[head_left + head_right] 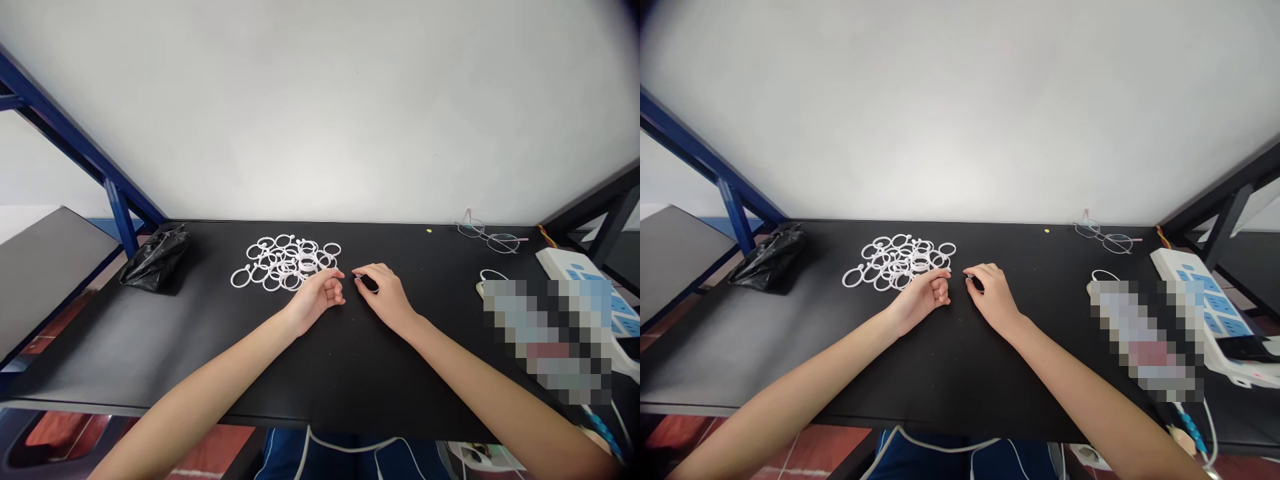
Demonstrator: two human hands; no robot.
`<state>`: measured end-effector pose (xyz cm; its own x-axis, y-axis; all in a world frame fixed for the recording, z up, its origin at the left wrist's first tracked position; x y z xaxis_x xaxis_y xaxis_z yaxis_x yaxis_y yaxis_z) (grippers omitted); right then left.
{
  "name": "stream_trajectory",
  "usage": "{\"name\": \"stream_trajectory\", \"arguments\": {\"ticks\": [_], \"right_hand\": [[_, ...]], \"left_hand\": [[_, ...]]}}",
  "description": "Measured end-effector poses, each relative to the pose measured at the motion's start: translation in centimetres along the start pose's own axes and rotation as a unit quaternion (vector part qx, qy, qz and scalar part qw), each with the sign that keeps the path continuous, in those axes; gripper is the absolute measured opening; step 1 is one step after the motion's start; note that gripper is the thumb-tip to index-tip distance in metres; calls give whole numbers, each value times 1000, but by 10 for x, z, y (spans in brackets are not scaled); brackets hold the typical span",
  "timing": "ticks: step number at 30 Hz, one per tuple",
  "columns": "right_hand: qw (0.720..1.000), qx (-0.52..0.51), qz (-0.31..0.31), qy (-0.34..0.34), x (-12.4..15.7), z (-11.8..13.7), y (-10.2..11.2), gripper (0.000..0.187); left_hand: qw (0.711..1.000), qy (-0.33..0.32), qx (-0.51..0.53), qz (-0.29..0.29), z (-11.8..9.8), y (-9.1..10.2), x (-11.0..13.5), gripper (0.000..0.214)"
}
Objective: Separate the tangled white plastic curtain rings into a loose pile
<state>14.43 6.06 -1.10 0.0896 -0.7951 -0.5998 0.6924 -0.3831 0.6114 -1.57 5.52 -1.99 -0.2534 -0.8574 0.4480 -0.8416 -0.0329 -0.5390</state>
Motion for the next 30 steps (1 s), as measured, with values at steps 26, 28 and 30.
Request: {"name": "stream_trajectory", "arguments": {"ticks": [26, 28, 30], "right_hand": [[923, -372, -37, -90, 9, 40, 11, 11], [914, -389, -23, -112, 9, 39, 10, 10], [917, -383, -14, -108, 8, 40, 12, 9]], "left_hand": [[938, -156, -273, 146, 10, -13, 13, 38], [940, -151, -273, 140, 9, -12, 13, 37], [938, -137, -284, 142, 10, -10, 12, 31]]}}
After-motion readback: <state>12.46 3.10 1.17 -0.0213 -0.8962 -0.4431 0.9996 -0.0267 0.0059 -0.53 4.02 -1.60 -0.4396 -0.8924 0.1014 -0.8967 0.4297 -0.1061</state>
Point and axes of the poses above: each hand's wrist, its own x-axis away from the middle knuckle, its own y-axis out of the back of the hand, z = x × y, the point moved 4 cm from there along -x, towards the middle knuckle, and after that the axes turned 14 degrees about -z, right-handed, at the moved point
